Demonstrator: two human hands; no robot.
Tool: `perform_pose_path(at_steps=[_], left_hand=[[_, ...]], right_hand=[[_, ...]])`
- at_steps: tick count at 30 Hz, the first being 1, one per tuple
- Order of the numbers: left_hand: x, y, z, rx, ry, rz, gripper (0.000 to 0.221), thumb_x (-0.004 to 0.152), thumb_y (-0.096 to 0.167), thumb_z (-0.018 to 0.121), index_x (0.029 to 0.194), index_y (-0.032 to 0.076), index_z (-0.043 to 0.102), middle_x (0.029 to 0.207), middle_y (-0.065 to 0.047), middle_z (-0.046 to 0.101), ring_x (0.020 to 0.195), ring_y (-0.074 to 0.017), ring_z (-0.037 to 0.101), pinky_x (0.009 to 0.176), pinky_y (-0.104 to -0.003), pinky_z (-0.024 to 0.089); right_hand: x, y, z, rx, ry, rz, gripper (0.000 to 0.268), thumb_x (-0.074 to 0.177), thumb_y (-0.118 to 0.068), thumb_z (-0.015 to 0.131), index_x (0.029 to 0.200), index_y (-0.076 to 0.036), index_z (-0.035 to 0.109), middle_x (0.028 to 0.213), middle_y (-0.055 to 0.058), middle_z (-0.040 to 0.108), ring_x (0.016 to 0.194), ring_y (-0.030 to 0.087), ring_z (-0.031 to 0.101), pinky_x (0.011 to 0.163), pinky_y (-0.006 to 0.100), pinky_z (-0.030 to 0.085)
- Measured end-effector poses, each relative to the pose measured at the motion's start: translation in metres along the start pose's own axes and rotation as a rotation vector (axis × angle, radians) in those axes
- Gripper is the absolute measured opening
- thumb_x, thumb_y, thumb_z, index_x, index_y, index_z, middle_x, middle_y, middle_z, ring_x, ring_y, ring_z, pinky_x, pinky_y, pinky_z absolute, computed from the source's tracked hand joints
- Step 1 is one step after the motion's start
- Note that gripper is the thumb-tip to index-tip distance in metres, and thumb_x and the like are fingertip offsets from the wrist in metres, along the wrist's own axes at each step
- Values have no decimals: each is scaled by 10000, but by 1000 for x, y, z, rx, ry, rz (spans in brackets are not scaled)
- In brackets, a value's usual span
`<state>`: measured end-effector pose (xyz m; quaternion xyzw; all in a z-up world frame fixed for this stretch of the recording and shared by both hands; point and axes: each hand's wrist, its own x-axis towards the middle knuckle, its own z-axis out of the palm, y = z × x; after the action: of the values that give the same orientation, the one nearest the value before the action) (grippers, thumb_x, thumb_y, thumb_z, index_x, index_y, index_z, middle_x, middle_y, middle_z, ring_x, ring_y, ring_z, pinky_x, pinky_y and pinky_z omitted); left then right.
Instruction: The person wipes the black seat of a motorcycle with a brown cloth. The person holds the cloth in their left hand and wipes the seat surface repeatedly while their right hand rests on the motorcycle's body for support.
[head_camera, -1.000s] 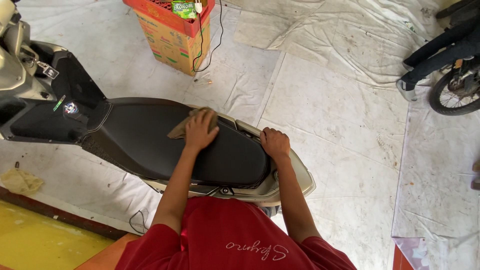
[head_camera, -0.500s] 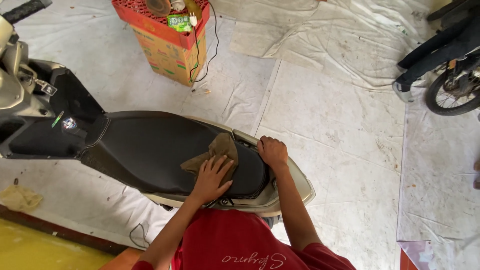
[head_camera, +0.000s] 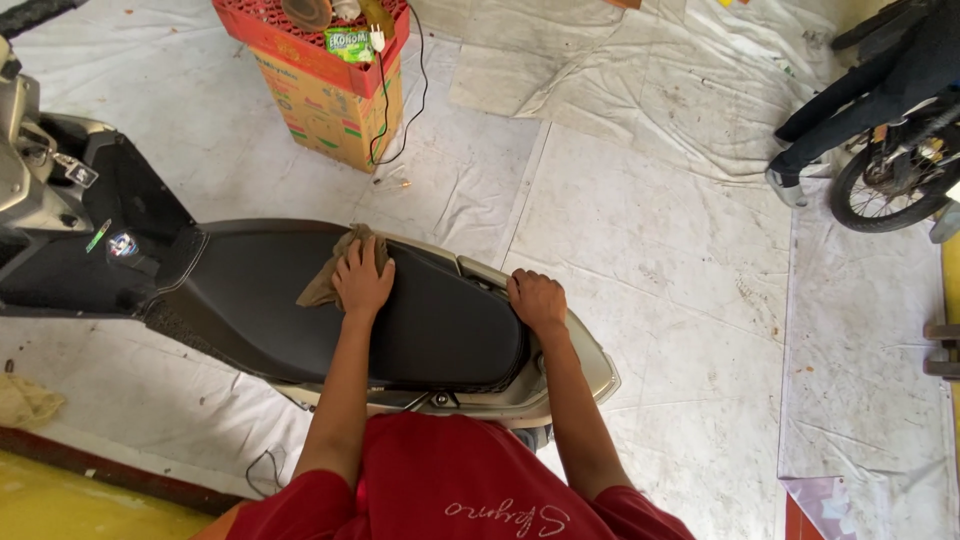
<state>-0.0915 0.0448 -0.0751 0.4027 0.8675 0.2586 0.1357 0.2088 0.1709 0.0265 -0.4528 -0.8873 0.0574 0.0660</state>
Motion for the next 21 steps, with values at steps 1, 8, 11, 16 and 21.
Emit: perform_pose_path(at_steps=[1, 8, 11, 16, 21], left_hand=[[-8, 6, 1, -3, 5, 7, 713, 964, 519, 579, 1586, 228, 391, 1636, -139, 339, 1439, -492, 327, 1148, -661, 211], [-106, 47, -19, 140, -134, 376, 792, 943, 545, 584, 1599, 208, 295, 1613, -190, 295, 1418, -503, 297, 1097, -687, 249], [-124, 51, -27, 59, -113, 500, 726, 937, 511, 591, 1569, 236, 362, 1608, -143, 341, 1425, -463, 333, 1127, -658, 265], [-74, 33, -18, 46, -75, 442, 687, 935, 495, 604, 1553, 253, 424, 1601, -115, 372, 1423, -438, 356, 1134, -623, 279], [-6, -4, 0, 42, -28, 175, 709, 965, 505, 604, 1582, 221, 400, 1609, -145, 359, 1428, -461, 341, 1147, -639, 254]], right_hand=[[0, 2, -1, -3, 9, 2, 270, 985, -329, 592, 911, -104, 723, 797, 78, 729, 704, 283, 684, 653, 429, 557], [3, -3, -4, -28, -46, 19, 293, 996, -348, 582, 913, -97, 708, 818, 80, 727, 706, 283, 692, 653, 423, 564], [5, -2, 1, -34, -66, 20, 294, 998, -347, 578, 915, -97, 708, 816, 80, 726, 697, 281, 696, 650, 425, 565], [4, -1, 0, -51, -95, 19, 292, 1003, -345, 575, 937, -97, 713, 816, 81, 725, 708, 284, 695, 645, 422, 569], [1, -3, -5, -21, -44, 16, 288, 997, -339, 582, 922, -98, 721, 811, 83, 727, 709, 279, 693, 649, 417, 564]])
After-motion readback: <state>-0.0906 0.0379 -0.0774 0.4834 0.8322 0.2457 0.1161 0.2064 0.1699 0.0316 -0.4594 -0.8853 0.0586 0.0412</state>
